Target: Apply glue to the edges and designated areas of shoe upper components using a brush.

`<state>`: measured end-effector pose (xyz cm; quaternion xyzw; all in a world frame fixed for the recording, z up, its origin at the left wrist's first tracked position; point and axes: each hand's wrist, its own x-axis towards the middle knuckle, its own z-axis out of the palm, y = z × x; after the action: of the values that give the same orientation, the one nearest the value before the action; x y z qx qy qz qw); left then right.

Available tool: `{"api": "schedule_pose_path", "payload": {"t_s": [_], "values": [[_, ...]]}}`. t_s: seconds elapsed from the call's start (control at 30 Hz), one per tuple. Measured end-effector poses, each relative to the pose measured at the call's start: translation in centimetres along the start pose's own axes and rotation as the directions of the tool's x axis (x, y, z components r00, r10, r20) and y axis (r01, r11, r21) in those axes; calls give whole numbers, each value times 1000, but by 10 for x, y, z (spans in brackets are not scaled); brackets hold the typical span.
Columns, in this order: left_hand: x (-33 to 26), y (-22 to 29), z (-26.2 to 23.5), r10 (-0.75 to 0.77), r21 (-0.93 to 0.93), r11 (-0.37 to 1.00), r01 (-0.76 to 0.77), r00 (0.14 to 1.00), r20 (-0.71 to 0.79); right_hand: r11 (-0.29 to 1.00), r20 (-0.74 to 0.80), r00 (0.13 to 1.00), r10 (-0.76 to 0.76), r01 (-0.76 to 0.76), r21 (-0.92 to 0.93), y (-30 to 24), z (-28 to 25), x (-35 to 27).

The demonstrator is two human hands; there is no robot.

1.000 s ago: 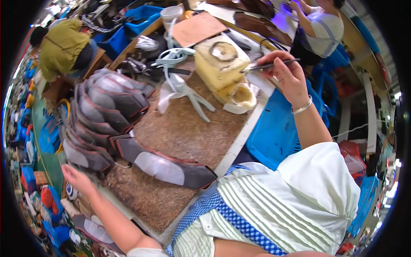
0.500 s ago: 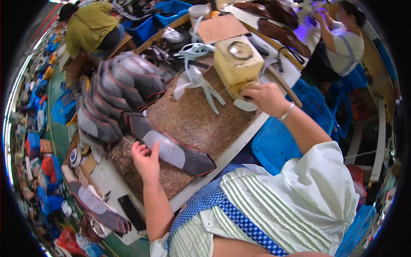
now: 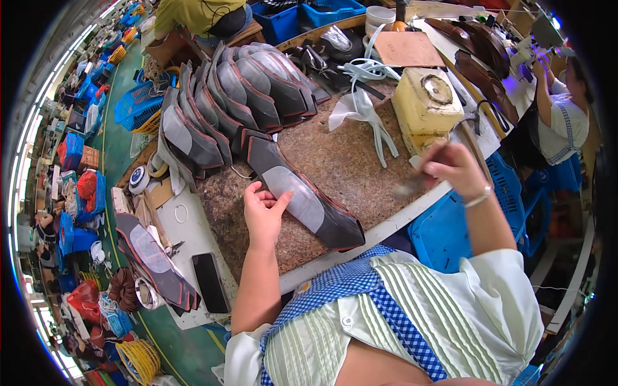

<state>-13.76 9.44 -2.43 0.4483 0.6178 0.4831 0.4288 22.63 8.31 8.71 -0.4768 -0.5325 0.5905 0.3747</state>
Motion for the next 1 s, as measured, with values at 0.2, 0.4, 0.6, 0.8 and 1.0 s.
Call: {"api": "schedule_pose_path", "payload": {"t_s": [0.2, 0.4, 0.6, 0.8, 1.0], "values": [[2, 9, 1, -73, 7, 997, 73, 995, 67, 825, 209, 902, -377, 430, -367, 18, 138, 138], [-1, 3, 2, -40, -22, 999, 41, 998, 56, 857, 7, 940, -340, 313, -410, 36, 151, 201], [-2, -1, 2, -22, -67, 997, 24, 999, 39, 807, 456, 837, -303, 480, -345, 29, 119, 100], [5, 1, 1, -29, -100, 994, 33, 998, 47, 831, 496, 840, -221, 428, -355, 13, 106, 59], [3, 13, 4, -142, -124, 981, 151, 987, 79, 797, 551, 793, -259, 498, -341, 36, 87, 30]]}}
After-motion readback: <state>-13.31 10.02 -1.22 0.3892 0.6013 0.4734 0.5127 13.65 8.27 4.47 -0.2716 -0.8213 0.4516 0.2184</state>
